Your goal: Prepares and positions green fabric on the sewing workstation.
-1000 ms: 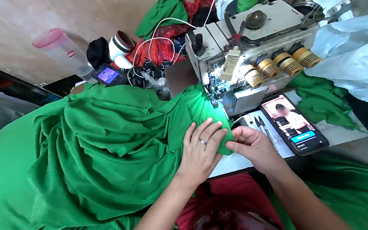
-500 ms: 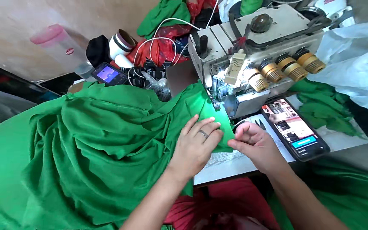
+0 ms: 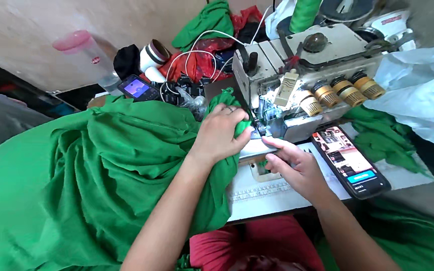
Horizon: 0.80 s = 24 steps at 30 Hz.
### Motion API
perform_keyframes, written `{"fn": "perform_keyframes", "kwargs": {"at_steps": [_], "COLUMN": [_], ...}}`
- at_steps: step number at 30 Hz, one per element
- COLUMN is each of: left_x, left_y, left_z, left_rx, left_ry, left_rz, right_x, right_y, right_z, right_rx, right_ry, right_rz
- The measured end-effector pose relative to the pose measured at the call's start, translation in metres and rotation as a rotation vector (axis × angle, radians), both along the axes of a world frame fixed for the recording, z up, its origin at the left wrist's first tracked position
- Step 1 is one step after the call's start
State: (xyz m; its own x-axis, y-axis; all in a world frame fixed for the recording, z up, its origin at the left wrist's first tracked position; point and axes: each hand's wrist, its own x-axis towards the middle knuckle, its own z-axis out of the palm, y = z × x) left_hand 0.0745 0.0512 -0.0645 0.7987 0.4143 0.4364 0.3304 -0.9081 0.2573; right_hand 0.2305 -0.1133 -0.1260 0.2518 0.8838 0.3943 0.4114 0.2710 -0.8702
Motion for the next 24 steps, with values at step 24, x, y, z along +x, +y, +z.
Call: {"fn": "perform_keyframes", "kwargs": {"at_steps": [24], "left_x": [-0.020], "left_y": [-0.107], "left_z": [0.002], "left_rx": [-0.052], "left_ry": [-0.056], "left_rz": [0.151], "right_x": [0.033], "right_y": [-0.022], "right_z": [0.005], "right_rx": [0.168], "right_ry": [-0.203], "right_rz": [-0.025]}}
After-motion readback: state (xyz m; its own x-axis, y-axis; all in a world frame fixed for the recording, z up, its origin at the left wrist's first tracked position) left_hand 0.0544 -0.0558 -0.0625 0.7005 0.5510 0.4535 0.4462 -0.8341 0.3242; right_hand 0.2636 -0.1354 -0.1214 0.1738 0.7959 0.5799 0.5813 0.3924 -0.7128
